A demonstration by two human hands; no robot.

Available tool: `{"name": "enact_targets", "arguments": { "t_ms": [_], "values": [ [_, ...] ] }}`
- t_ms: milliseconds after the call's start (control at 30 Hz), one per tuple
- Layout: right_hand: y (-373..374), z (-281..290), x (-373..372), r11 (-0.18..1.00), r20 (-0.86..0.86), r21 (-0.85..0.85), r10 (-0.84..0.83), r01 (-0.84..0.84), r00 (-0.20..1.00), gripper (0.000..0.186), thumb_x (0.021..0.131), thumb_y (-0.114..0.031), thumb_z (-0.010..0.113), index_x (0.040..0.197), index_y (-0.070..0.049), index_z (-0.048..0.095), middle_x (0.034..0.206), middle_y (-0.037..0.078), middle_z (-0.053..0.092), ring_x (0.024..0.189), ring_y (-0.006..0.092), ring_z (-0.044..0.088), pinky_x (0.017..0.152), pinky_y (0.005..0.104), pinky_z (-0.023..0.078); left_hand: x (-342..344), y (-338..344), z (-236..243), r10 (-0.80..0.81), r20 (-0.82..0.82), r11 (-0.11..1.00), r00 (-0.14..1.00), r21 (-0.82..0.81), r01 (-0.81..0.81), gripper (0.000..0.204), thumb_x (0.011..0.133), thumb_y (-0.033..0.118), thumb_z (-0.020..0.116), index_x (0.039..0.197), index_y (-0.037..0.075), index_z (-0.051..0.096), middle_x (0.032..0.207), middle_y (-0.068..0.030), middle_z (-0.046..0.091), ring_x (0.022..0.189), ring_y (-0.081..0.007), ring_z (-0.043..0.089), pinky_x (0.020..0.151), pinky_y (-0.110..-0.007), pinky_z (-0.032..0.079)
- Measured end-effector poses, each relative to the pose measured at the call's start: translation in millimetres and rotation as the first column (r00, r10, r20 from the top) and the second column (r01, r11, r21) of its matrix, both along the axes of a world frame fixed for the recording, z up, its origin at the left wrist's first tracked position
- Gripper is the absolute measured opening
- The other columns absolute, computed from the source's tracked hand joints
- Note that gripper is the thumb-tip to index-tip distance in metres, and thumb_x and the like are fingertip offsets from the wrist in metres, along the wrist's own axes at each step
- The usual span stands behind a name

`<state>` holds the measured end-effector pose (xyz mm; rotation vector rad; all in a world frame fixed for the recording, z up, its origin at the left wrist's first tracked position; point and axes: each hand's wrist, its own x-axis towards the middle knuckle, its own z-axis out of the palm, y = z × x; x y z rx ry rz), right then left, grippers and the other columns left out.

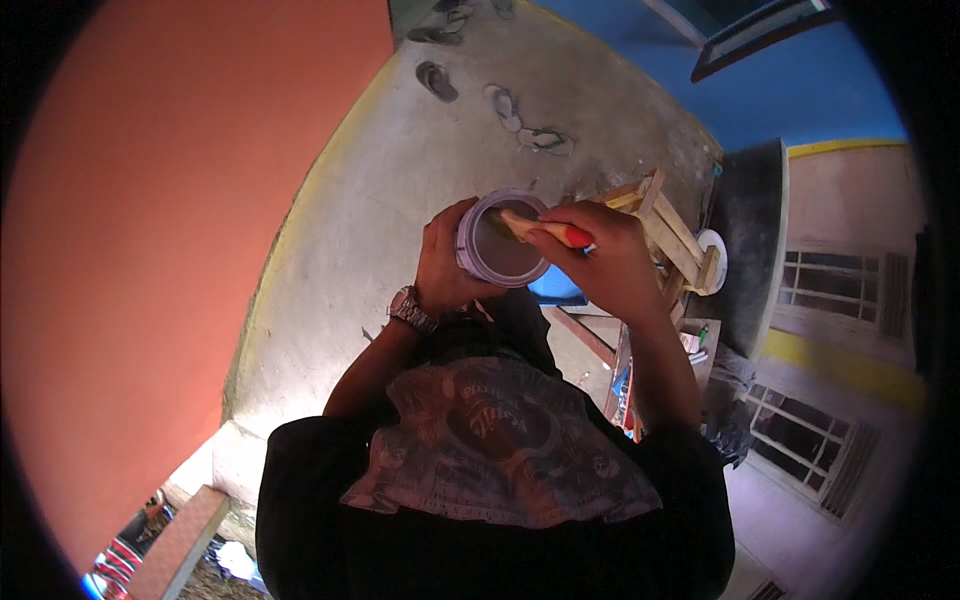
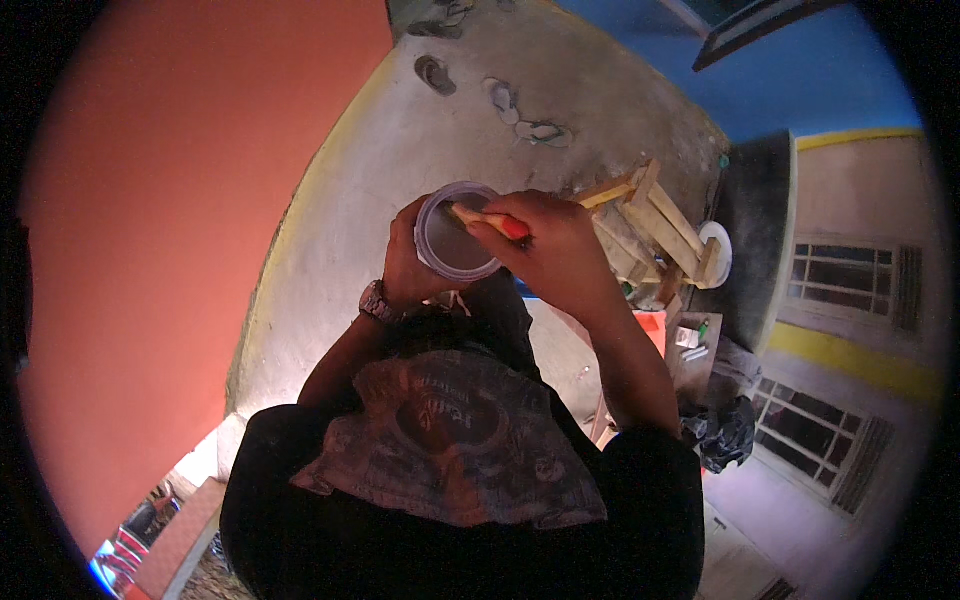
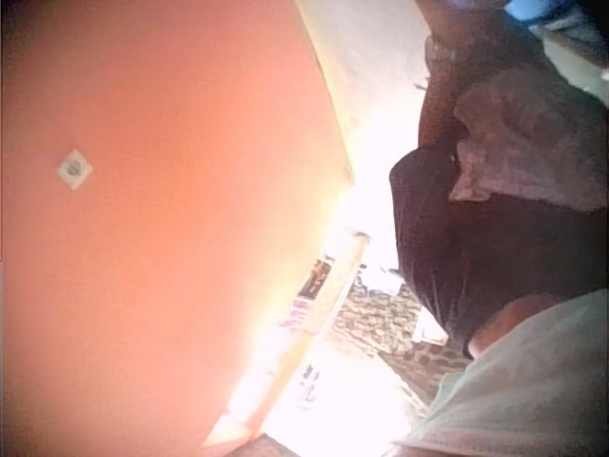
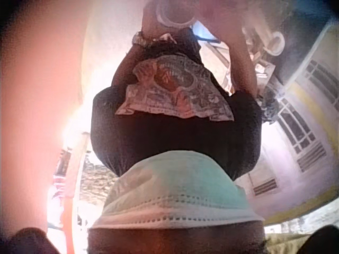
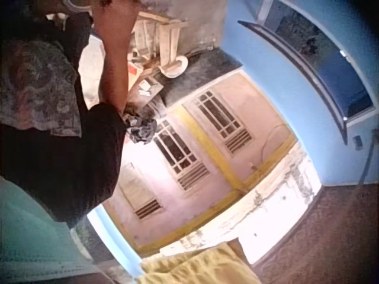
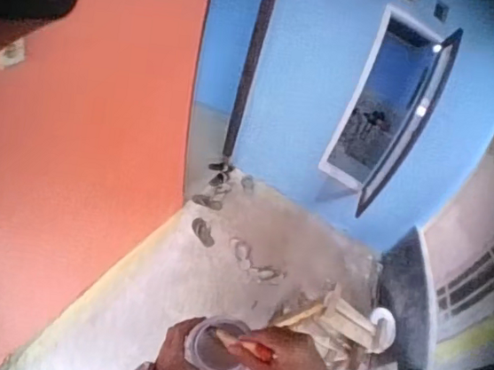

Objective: The person opens a paint can, pours some paint into a smaller container, and stirs it with a brush. They then add a green liquid from a can into the paint and continue mixing.

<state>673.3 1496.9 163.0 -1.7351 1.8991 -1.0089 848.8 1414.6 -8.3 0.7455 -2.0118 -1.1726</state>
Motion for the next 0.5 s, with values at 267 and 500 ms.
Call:
{"name": "enact_targets", "arguments": {
  "t_ms": [267,500],
  "values": [
    [-110,-14,-81,0.99,-0.108,0.143,0.03,-0.015,0.994,0.031,0.088,-0.032,0.069,0.086,-0.001,0.066,0.078,0.017,0.067,0.073,0.0356,0.066,0.07,0.0432,0.051,-79,-104,-21,-0.067,0.018,0.997,0.998,0.045,0.067,0.112,0.041,0.034,0.095,0.137,0.007,0.043,0.132,-0.0148,0.053,0.123,-0.0347,0.049,0.103,-0.046,0.039],
    [-198,-12,-172,0.978,-0.038,0.203,0.051,-0.042,0.998,0.03,0.09,-0.031,0.066,0.085,-0.002,0.065,0.08,0.018,0.067,0.075,0.0365,0.066,0.071,0.0446,0.051,-162,-191,-28,-0.088,0.015,0.995,0.996,0.056,0.087,0.112,0.043,0.035,0.095,0.137,0.006,0.042,0.132,-0.0152,0.052,0.122,-0.0353,0.05,0.103,-0.046,0.039]
  ]
}}
